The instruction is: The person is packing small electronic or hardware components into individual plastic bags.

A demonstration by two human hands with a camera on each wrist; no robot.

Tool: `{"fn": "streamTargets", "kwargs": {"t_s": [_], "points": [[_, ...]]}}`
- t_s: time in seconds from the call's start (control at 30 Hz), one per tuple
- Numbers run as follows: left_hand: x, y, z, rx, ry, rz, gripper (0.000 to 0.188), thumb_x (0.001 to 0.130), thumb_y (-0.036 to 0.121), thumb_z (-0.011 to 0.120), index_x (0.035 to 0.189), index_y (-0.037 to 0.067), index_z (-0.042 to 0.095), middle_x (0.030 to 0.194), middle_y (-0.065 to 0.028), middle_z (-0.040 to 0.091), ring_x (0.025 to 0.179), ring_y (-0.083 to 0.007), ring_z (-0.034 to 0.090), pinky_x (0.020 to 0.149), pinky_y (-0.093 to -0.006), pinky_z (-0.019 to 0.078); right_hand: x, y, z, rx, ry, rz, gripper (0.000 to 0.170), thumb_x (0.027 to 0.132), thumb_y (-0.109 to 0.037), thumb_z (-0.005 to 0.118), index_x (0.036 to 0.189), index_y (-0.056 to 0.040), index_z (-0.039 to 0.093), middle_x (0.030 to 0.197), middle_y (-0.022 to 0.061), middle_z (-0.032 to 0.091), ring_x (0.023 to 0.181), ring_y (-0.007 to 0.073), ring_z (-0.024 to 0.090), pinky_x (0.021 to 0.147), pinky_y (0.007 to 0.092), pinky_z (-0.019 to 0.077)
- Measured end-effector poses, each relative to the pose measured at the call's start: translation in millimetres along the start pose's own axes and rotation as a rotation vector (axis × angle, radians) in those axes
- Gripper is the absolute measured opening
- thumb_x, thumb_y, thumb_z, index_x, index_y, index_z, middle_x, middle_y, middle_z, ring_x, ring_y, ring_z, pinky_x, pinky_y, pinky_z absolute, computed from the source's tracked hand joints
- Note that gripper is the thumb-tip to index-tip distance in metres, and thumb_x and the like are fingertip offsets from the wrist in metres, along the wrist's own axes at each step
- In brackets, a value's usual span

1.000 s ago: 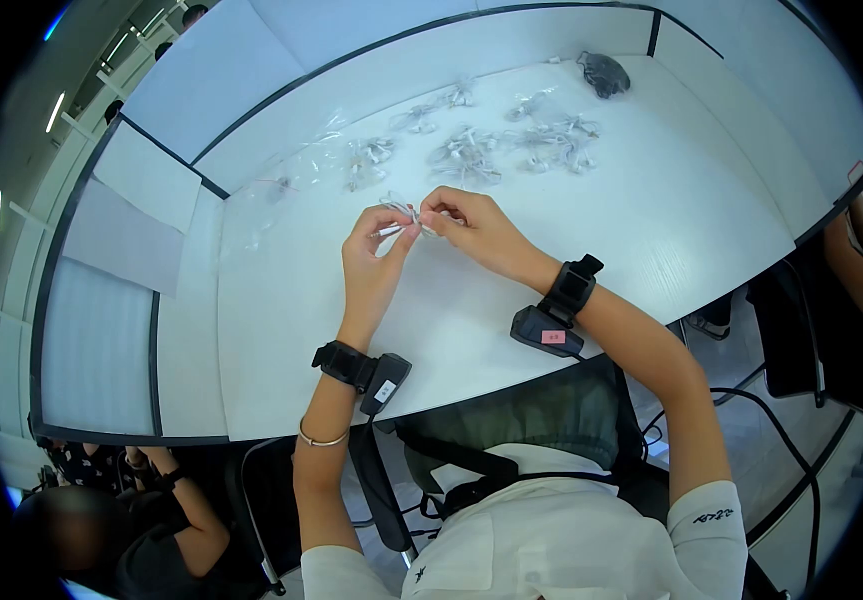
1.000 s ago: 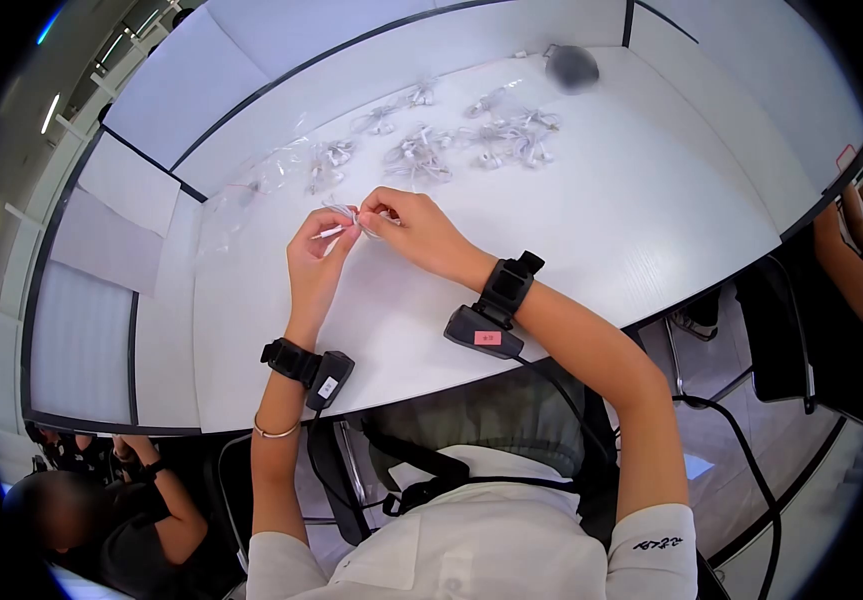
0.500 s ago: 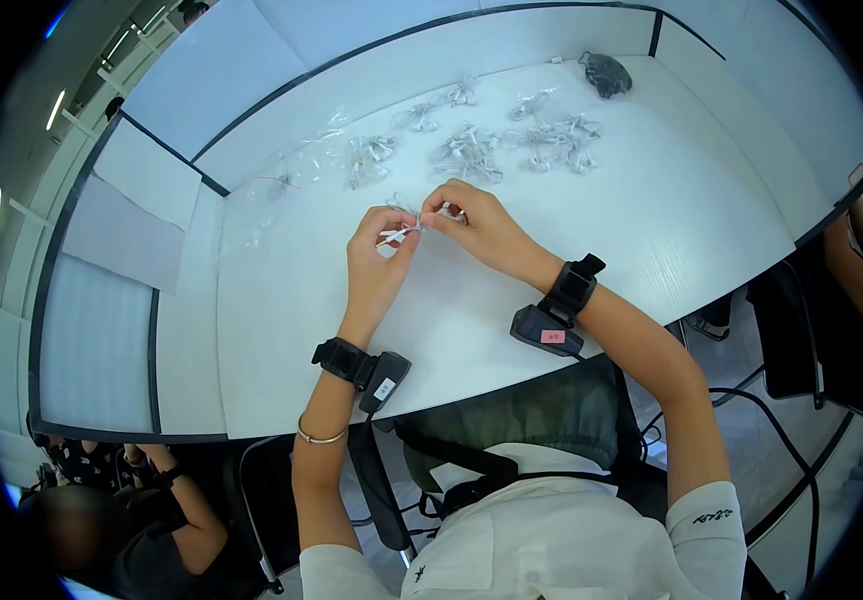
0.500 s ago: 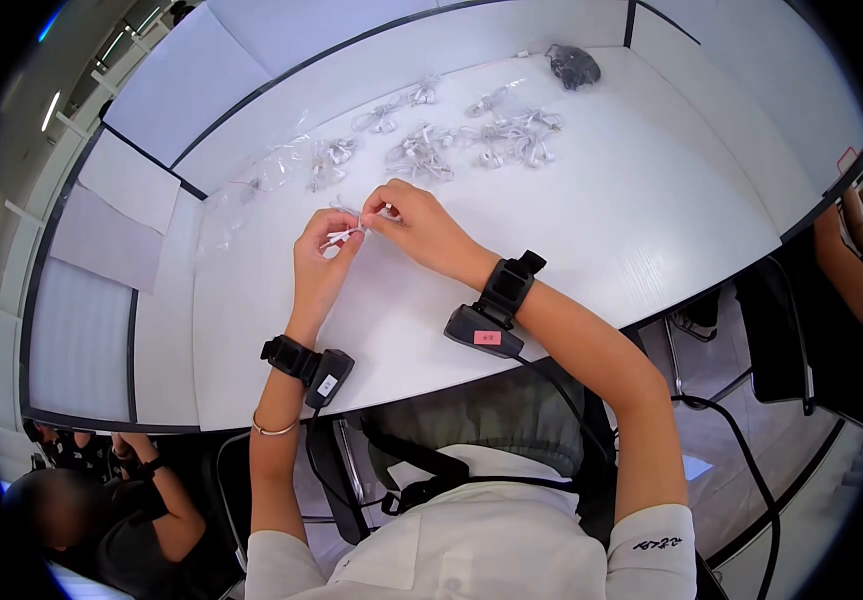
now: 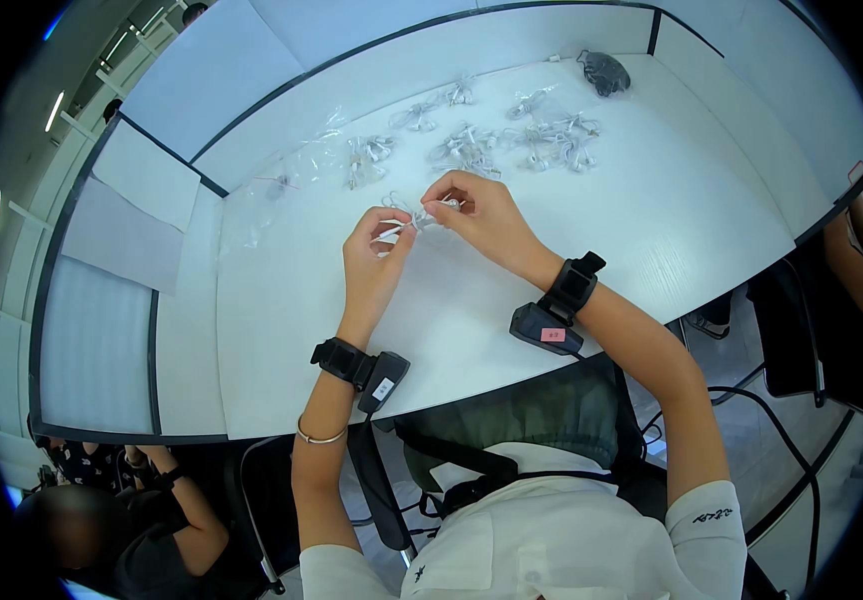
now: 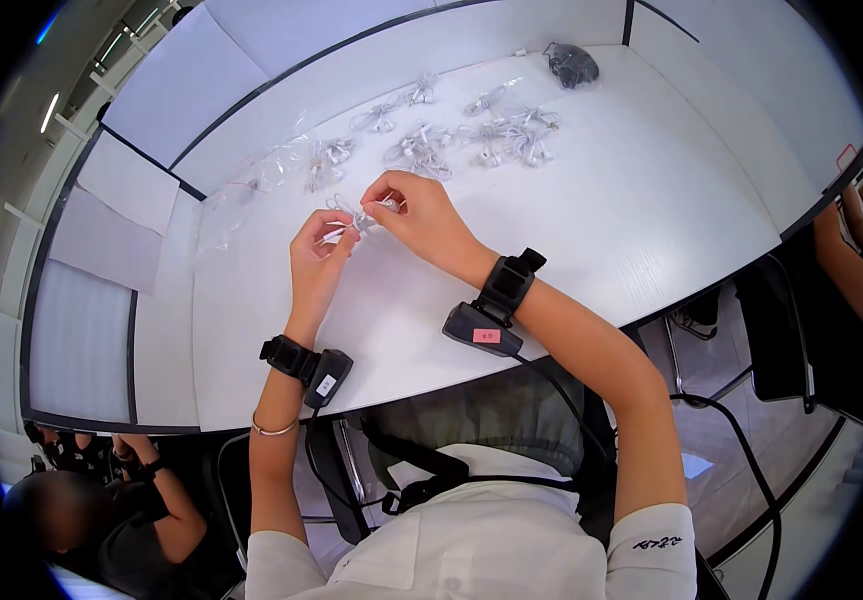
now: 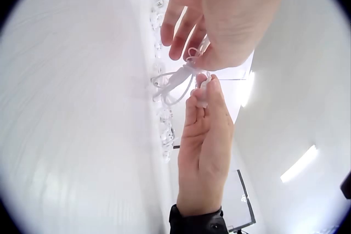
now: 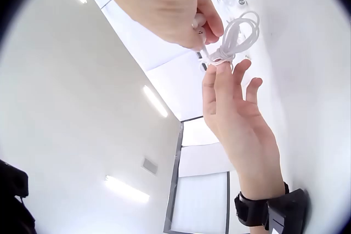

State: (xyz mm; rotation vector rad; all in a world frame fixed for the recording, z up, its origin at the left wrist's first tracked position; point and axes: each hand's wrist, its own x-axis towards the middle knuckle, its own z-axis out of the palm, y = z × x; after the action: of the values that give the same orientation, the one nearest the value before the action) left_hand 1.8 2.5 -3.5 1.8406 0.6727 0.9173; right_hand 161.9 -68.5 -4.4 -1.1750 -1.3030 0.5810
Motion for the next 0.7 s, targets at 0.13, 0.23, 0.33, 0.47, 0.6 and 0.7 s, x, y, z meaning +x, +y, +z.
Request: {"fn": "streamTargets", "kwargs": {"t_s": [0.13, 0.23, 0.33, 0.47, 0.6, 0.7], "points": [[-0.1, -1.7, 1.1, 0.006, -0.009, 0.039, 0.01, 0.08, 0.006, 0.061, 0.09, 0.003, 0.058, 0.091, -0.0027, 0.059, 0.087, -0.0131, 0.058, 0.062, -0.0227, 0.044, -0.4, 2.9, 1.3, 0.028, -0.007, 0.023, 0.013, 0.084, -0.01, 0.059, 0.089, 0.0017, 0.058, 0.081, 0.0041, 0.06, 0.07, 0.0082, 0.055, 0.063, 0.0218, 0.0452], [0.5, -1.9, 1.6, 0.053, -0.021, 0.073, 0.01, 0.08, 0.006, 0.062, 0.09, 0.004, 0.058, 0.091, -0.0024, 0.059, 0.085, -0.013, 0.058, 0.061, -0.0224, 0.0434, -0.8, 2.3, 1.9, 0.034, 0.007, 0.018, 0.013, 0.084, -0.01, 0.059, 0.088, 0.0014, 0.058, 0.08, 0.0039, 0.059, 0.07, 0.0082, 0.055, 0.062, 0.0219, 0.045], [0.7, -2.6, 1.6, 0.053, -0.026, 0.072, 0.01, 0.08, 0.007, 0.062, 0.089, 0.004, 0.059, 0.09, -0.0021, 0.06, 0.084, -0.013, 0.058, 0.061, -0.0224, 0.0432, -1.4, -1.3, 1.5, -0.01, 0.027, -0.015, 0.012, 0.082, -0.01, 0.06, 0.087, 0.0008, 0.058, 0.078, 0.0035, 0.059, 0.068, 0.008, 0.054, 0.061, 0.0221, 0.0437], [1.2, -0.9, 2.2, 0.074, -0.021, 0.075, 0.009, 0.08, 0.009, 0.063, 0.088, 0.004, 0.06, 0.09, -0.0016, 0.06, 0.084, -0.0134, 0.058, 0.061, -0.0228, 0.0432, -1.9, -2.7, 2.0, -0.111, 0.023, -0.062, 0.012, 0.08, -0.011, 0.062, 0.086, 0.0001, 0.06, 0.076, 0.0031, 0.058, 0.064, 0.0081, 0.05, 0.058, 0.0225, 0.0414], [1.1, 0.6, 2.5, 0.088, -0.033, 0.075, 0.009, 0.082, 0.009, 0.063, 0.088, 0.003, 0.06, 0.087, -0.0013, 0.059, 0.083, -0.0114, 0.057, 0.065, -0.0231, 0.0446, -2.2, -1.8, 1.6, -0.107, -0.013, -0.022, 0.013, 0.08, -0.011, 0.062, 0.087, 0.0, 0.061, 0.076, 0.003, 0.058, 0.063, 0.0084, 0.048, 0.059, 0.023, 0.0417], [1.5, -1.9, 2.3, 0.086, -0.006, 0.075, 0.008, 0.082, 0.009, 0.062, 0.086, 0.003, 0.059, 0.085, -0.001, 0.059, 0.081, -0.0113, 0.057, 0.064, -0.0229, 0.0439, -1.4, 0.7, 0.0, -0.046, -0.046, 0.011, 0.015, 0.081, -0.013, 0.062, 0.09, 0.0001, 0.061, 0.079, 0.0037, 0.059, 0.065, 0.0091, 0.051, 0.061, 0.0239, 0.0438]]}}
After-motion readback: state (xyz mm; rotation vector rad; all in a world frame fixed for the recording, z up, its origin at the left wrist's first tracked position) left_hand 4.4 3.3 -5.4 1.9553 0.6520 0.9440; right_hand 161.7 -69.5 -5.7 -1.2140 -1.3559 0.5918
